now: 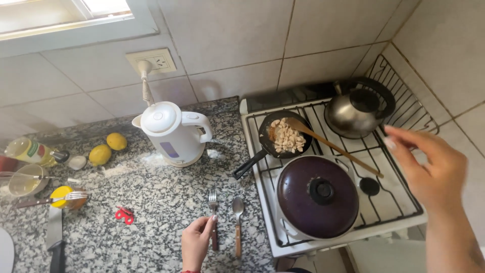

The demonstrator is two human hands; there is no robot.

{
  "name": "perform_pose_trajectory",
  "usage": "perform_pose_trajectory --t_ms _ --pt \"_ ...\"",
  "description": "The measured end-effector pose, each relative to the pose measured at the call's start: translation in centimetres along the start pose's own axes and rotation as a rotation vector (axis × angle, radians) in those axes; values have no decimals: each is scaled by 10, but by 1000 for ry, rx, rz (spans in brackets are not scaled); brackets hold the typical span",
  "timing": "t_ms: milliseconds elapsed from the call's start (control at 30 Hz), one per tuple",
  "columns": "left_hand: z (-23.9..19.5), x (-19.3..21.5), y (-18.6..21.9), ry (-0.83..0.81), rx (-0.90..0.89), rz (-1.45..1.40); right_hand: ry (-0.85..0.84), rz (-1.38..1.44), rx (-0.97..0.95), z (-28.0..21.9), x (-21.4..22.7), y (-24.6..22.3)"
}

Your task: Preparing a salad dressing by whisking ingredients in a bowl and then stirring food in a pan on the stove.

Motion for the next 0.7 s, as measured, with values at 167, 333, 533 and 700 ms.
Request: perform_pose_trajectory --t_ms 167,333,533,700 --pt "39 23 -40 -24 -244 243 -144 226 96 -95 -40 -70" --pt "55 66 -88 -199 -197 356 -968 -20 -158 -229 -163 -100" --pt "55 124 -110 -421 0 361 -1253 152 -157 -308 -198 -163" --pt "66 122 -139 -405 -148 234 -901 282 -274 -278 -204 -199"
Point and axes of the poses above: each hand's wrist, its own z-axis towards the middle knuckle, its own x-axis out of the back of the hand, y = z × x, the point moved 6 cm from there along z, towards the middle knuckle, and after that the axes turned 10 degrees about y, right-handed, at the moved point
